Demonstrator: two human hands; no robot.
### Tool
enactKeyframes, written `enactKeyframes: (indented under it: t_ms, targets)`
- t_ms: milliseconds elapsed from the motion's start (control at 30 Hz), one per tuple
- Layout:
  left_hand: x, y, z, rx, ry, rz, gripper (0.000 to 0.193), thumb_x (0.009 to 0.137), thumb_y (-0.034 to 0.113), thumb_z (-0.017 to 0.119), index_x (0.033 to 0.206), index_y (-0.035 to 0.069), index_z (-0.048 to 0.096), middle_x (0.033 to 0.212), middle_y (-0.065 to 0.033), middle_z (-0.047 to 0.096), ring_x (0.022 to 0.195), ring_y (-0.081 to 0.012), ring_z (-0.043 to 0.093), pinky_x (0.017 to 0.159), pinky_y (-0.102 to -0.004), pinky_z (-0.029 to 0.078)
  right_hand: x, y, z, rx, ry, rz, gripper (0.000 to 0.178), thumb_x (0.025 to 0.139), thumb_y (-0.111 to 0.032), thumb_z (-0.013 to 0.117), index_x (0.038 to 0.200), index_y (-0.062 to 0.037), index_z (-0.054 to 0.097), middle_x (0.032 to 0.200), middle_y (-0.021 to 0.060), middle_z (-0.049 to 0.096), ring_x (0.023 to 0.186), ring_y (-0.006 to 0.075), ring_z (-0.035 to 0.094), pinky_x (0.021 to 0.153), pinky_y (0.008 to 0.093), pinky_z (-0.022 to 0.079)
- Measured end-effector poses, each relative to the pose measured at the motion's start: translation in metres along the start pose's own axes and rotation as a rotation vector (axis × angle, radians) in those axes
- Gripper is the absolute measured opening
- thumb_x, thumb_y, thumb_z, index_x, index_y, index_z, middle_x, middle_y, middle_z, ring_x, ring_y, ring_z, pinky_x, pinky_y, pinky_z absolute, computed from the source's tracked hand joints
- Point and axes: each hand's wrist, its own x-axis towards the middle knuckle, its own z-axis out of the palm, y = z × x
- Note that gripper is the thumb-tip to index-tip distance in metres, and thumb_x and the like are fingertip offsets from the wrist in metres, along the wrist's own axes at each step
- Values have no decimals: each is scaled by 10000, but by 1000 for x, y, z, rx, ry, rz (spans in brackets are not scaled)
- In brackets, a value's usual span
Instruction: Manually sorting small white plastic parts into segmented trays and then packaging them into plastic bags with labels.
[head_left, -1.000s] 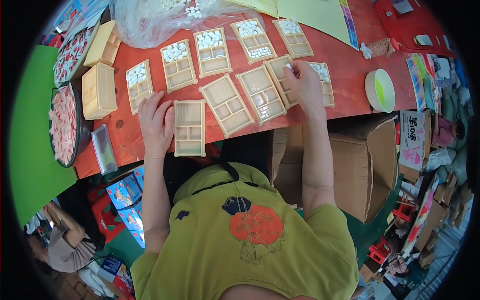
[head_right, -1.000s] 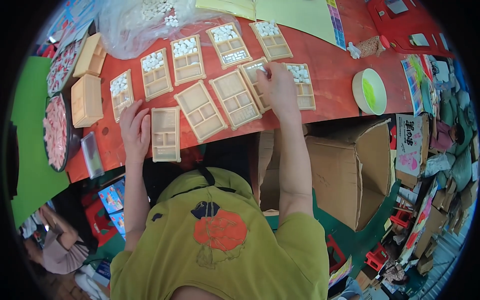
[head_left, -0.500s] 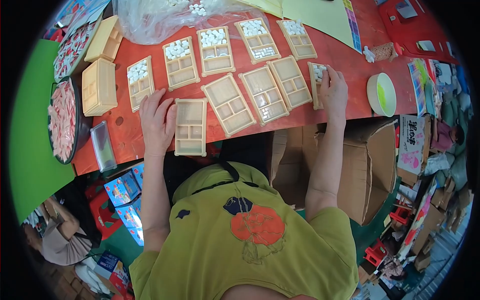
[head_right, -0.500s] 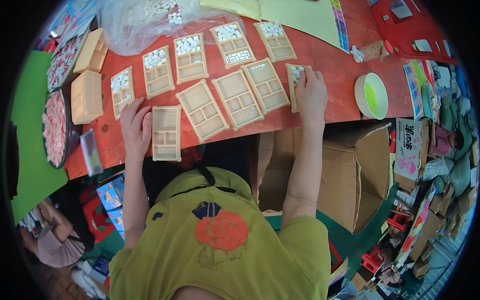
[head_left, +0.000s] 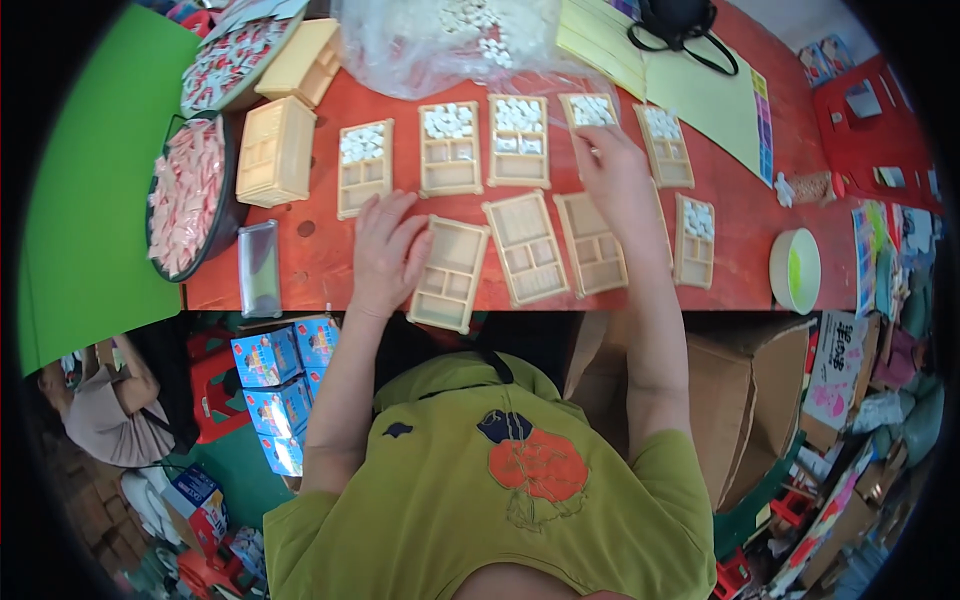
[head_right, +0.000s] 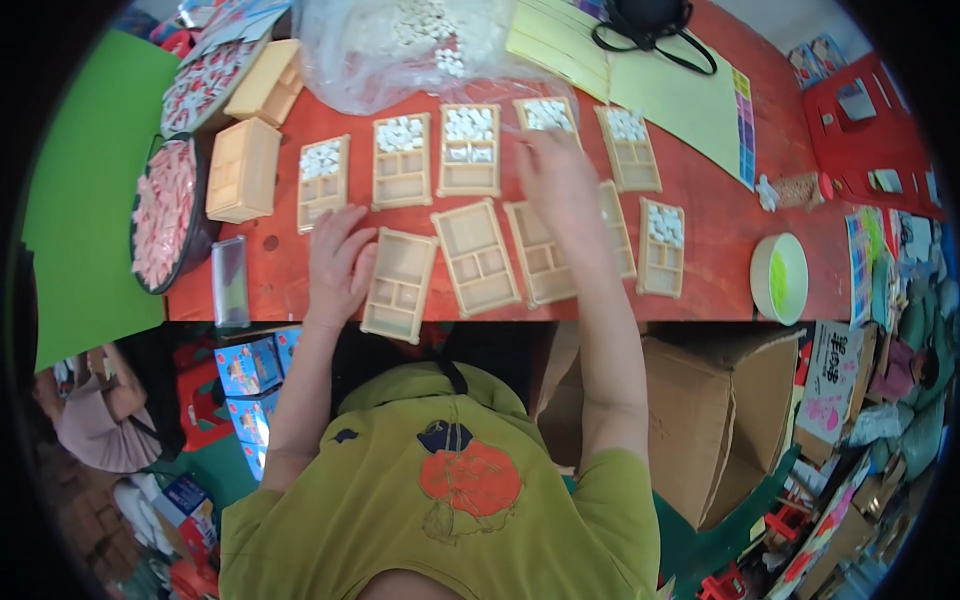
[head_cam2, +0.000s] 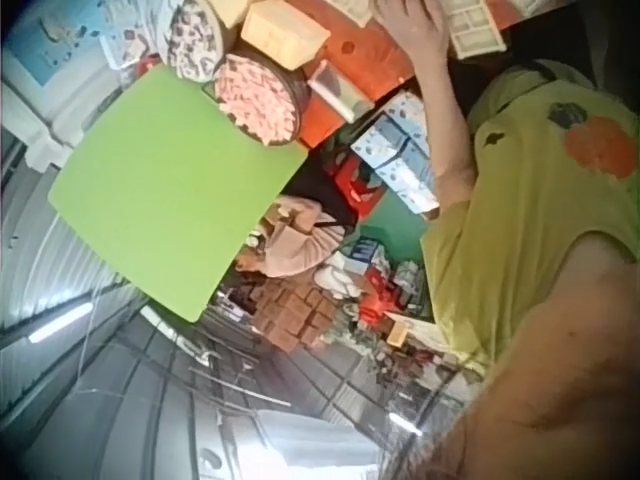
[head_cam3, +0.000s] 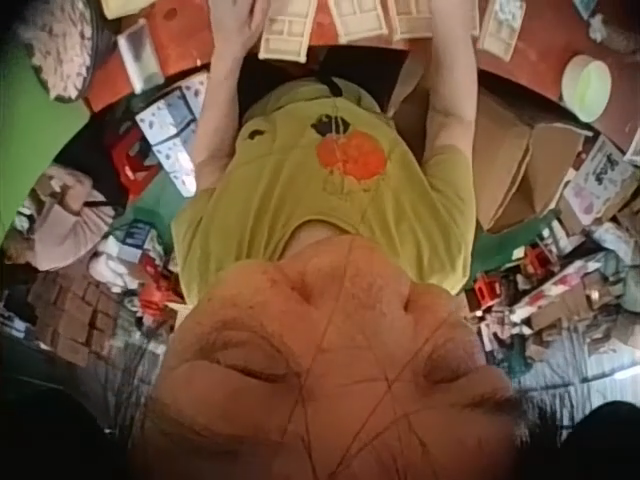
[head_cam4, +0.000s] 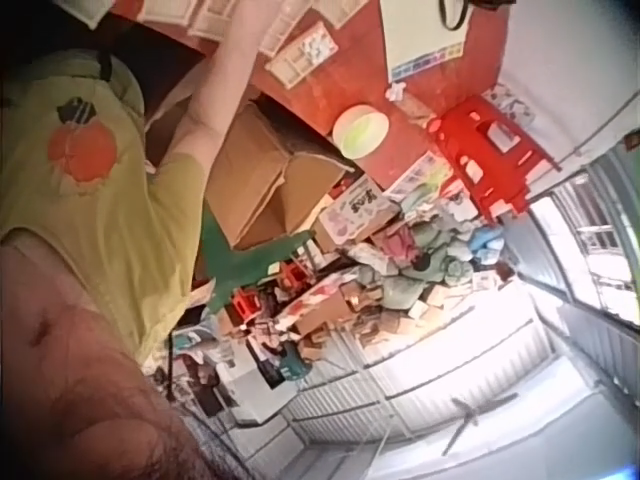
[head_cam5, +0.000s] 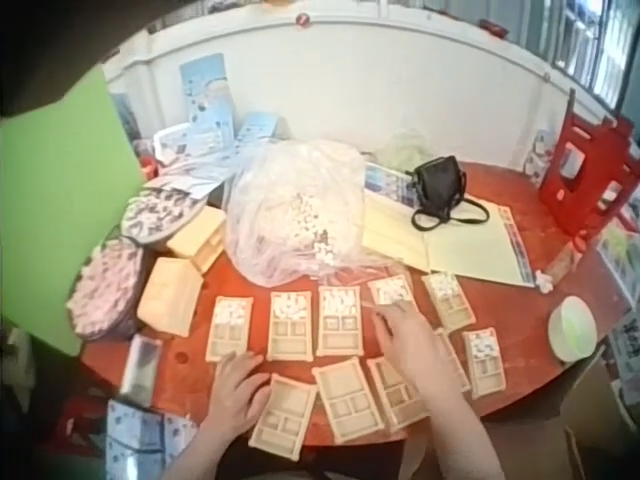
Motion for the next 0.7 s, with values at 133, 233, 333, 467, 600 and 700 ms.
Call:
enactKeyframes:
  t_ms: [133, 233, 333, 467, 600, 700]
  targets:
    - [1, 2, -4, -31, -22, -18, 224, 838, 186, 722, 995, 32, 681, 1231, -154, 628, 1198, -350, 577, 1088, -540, 389, 96, -39, 80, -74, -114, -284, 195, 918, -138, 624, 1010, 16, 699, 913, 223, 688, 896, 405, 671, 789, 465, 547]
    - [1, 2, -5, -58, -44, -30, 263, 836, 216, 726, 1011, 28, 670, 1238, -172, 617, 1204, -365, 565, 1086, -557, 383, 188, -15, 138, -258, -234, -155, 221, 880, -169, 604, 991, -8, 708, 977, 246, 694, 949, 421, 670, 850, 471, 544]
    - [0, 2, -5, -77, -49, -48, 291, 835, 246, 732, 1005, 20, 663, 1235, -181, 614, 1198, -372, 565, 1084, -565, 381, 239, 8, 168, -248, -218, -108, 241, 839, -175, 615, 1002, -23, 705, 1024, 247, 701, 968, 414, 677, 872, 463, 546]
    - [2, 1, -5, -121, -84, -49, 343, 828, 287, 740, 1001, 5, 652, 1240, -194, 604, 1204, -379, 555, 1079, -573, 380, 275, 20, 199, -362, -372, -146, 320, 813, -202, 634, 1079, -38, 701, 1040, 234, 712, 966, 395, 689, 885, 467, 546]
    - [-1, -4, -7, -129, -87, -78, 356, 823, 297, 745, 1003, 4, 652, 1246, -193, 600, 1211, -377, 553, 1077, -576, 381, 273, 2, 200, -458, -433, -187, 344, 811, -195, 632, 1109, -37, 701, 1026, 238, 709, 965, 411, 684, 873, 477, 545]
    - [3, -7, -6, -161, -62, -60, 346, 811, 279, 754, 1002, 8, 655, 1236, -188, 610, 1199, -376, 562, 1076, -568, 384, 283, 29, 193, -419, -457, -184, 327, 820, -234, 705, 1082, -39, 707, 930, 174, 736, 849, 330, 718, 765, 425, 574]
